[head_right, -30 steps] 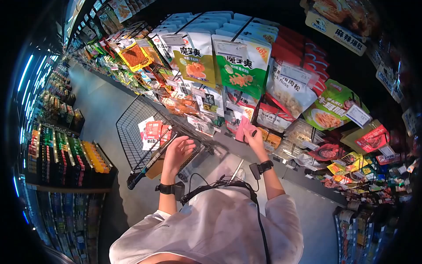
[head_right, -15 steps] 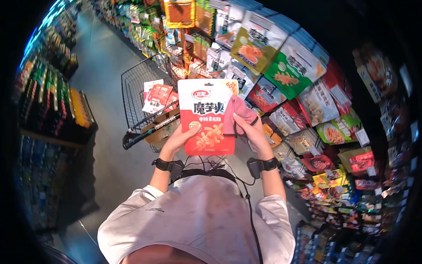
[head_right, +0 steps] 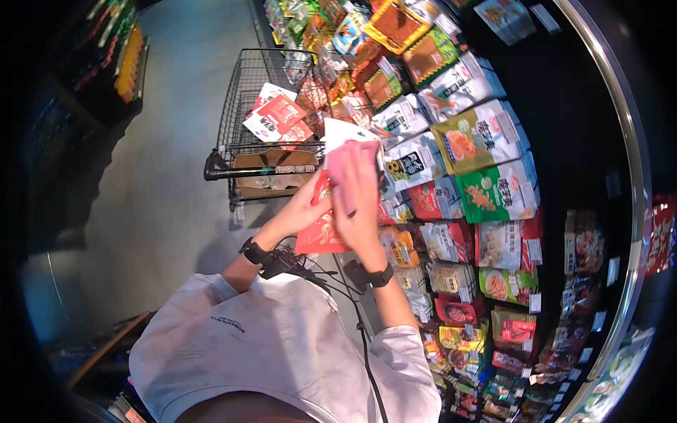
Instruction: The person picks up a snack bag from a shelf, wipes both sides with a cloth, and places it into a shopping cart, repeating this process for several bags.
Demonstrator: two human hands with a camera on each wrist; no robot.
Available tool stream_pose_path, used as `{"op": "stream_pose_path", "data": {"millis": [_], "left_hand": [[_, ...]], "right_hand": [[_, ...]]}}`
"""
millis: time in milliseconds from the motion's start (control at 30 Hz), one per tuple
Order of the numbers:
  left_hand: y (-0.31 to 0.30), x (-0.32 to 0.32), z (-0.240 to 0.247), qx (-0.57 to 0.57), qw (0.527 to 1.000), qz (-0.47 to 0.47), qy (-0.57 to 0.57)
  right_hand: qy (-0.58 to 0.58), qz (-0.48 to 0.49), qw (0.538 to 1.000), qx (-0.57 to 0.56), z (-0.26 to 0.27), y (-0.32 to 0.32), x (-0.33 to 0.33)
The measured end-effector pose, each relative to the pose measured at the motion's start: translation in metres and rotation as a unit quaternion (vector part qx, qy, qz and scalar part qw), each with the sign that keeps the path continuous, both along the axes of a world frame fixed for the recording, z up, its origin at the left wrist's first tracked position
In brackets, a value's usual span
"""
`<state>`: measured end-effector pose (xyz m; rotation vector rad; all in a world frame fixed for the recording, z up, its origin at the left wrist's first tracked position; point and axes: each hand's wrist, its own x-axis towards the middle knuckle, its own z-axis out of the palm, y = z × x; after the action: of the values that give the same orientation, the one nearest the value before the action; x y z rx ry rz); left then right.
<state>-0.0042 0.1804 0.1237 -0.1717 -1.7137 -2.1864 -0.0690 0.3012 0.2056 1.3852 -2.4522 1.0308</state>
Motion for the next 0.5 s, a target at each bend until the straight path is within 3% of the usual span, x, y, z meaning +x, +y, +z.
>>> {"op": "stream_pose_path", "data": {"millis": [33,67,100,167,267,400,433,500], "left_hand": [[-0.003,0.010,0.013,0.093,0.992,-0.065,-0.052],[-0.002,0.015,0.012,0.055,0.996,-0.055,-0.046],[-0.003,0.017,0.011,0.014,0.998,-0.045,-0.037],[-0.007,0.021,0.012,-0.080,0.996,-0.011,-0.022],[-0.015,0.031,0.011,-0.075,0.997,-0.035,-0.012],[-0.027,0.044,0.010,-0.138,0.987,-0.054,-0.066],[-0.029,0.046,0.015,-0.166,0.982,-0.047,-0.079],[-0.026,0.048,0.022,-0.116,0.992,-0.018,-0.050]], "right_hand": [[-0.034,-0.021,0.998,-0.048,-0.005,-0.007,-0.009],[-0.122,-0.042,0.986,-0.111,-0.017,-0.011,-0.022],[-0.281,-0.063,0.945,-0.155,-0.014,-0.015,-0.025],[-0.283,-0.044,0.949,-0.130,-0.007,-0.020,-0.024],[-0.033,0.061,0.995,-0.074,0.011,-0.032,-0.009],[0.025,0.124,0.992,0.001,0.030,-0.035,-0.009],[-0.020,0.126,0.992,0.021,0.035,-0.035,-0.013],[-0.242,0.042,0.969,0.008,0.044,-0.032,-0.013]]}}
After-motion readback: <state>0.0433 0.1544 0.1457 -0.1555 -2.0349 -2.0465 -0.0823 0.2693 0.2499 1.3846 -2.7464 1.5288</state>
